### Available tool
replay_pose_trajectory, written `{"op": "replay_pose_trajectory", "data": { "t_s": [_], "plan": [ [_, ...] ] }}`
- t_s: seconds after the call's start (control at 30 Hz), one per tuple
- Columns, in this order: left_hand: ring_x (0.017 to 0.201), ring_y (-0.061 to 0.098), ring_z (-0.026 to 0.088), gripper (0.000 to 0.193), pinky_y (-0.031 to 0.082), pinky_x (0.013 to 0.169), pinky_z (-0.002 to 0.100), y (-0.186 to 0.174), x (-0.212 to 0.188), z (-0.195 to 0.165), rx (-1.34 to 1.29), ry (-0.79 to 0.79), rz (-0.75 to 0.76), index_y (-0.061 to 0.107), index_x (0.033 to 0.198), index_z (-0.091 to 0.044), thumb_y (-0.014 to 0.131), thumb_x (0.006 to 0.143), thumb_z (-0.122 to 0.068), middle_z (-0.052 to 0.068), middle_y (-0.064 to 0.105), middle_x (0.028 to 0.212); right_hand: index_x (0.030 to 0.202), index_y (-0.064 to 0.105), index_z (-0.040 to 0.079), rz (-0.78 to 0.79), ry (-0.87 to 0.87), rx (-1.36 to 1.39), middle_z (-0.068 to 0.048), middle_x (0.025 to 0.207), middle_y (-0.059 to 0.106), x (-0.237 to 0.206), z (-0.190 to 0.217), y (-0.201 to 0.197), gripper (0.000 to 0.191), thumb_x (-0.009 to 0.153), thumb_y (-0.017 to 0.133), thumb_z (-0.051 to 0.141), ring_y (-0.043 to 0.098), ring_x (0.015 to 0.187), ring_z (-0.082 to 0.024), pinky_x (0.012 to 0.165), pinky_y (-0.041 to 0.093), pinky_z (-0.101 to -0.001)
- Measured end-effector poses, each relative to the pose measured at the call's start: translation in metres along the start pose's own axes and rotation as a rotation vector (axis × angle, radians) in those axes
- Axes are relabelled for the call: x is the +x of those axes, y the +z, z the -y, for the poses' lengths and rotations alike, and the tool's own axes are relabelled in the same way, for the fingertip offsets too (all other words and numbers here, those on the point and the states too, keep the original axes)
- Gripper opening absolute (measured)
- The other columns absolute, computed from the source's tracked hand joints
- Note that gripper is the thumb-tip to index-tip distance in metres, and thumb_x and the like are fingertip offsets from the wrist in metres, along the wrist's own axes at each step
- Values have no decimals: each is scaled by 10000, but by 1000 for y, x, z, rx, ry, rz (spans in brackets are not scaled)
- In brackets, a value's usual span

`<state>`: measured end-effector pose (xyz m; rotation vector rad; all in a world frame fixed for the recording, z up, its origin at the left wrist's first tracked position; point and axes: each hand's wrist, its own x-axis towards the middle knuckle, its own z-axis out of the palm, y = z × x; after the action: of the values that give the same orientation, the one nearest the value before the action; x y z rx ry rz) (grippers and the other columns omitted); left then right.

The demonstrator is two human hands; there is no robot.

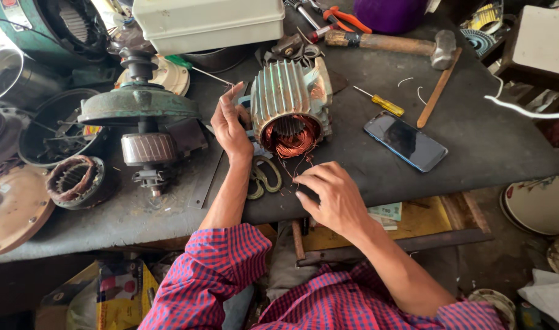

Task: The person works on a disassembled electric motor stator, using a screwdriver to adjust and arrange copper windings inside the housing. They repeatedly reposition the stator and use both hands to press and align the coils while tools and other motor parts remain on the workbench.

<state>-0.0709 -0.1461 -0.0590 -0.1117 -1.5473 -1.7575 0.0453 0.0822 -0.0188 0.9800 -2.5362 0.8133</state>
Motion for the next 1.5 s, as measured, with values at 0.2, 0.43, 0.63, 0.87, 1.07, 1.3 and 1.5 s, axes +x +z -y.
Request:
{"op": "replay_pose_trajectory", "data": {
  "t_s": [0.2, 0.43, 0.63, 0.87, 1.07, 1.3, 1.5],
  "plan": [
    [529, 338, 40, 582, 250, 511, 250, -1, 0, 3, -13, -11, 2, 700, 1272, 20, 409, 1137, -465, -49, 419, 567, 1197, 707, -45, -52, -117, -36, -157, 1256, 677, -5, 23, 15, 491, 774, 777, 194, 568, 1179, -345, 978, 469, -477],
    [539, 347, 42, 596, 258, 518, 253, -2, 0, 2, 7, -8, 4, 708, 1264, 22, 404, 1139, -475, -52, 421, 579, 1171, 710, -22, -74, -96, -3, -146, 1303, 663, -3, 20, 19, 372, 837, 749, 138, 583, 1231, -347, 1048, 489, -461],
    [536, 336, 40, 596, 252, 518, 251, -2, 0, 1, -1, -23, 13, 706, 1265, 21, 404, 1135, -476, -55, 420, 573, 1033, 747, 63, -51, -1, 102, -52, 1080, 705, 3, 13, 17, 148, 901, 753, 131, 719, 940, -257, 844, 581, -368],
    [561, 323, 38, 587, 256, 527, 250, -4, 0, 1, -39, -66, 9, 710, 1281, 23, 420, 1137, -466, -62, 393, 607, 1132, 686, 73, -7, 286, 176, -38, 885, 693, 9, 11, 0, 293, 864, 753, 170, 708, 731, -203, 676, 591, -332],
    [563, 349, 32, 556, 271, 529, 250, -6, 0, 0, -4, -69, 40, 728, 1247, 13, 439, 1130, -448, -68, 412, 601, 1075, 746, 73, -76, -77, 90, -87, 1007, 753, 10, 16, 0, 252, 825, 740, 111, 699, 872, -260, 782, 573, -363],
    [612, 332, 29, 487, 251, 546, 256, -8, -3, -9, 9, -122, 86, 740, 1263, 7, 503, 1124, -395, -88, 384, 671, 1019, 777, 67, -121, 33, 305, -90, 1012, 783, -10, -12, -14, 171, 866, 701, 74, 731, 896, -208, 815, 582, -323],
    [578, 336, 25, 468, 244, 517, 255, -11, -8, -15, 92, -171, 74, 738, 1252, -8, 507, 1097, -384, -90, 413, 631, 1025, 767, 66, -90, 346, 324, -67, 932, 793, -16, -20, -15, 163, 866, 735, 88, 757, 825, -142, 725, 585, -281]
  ]
}}
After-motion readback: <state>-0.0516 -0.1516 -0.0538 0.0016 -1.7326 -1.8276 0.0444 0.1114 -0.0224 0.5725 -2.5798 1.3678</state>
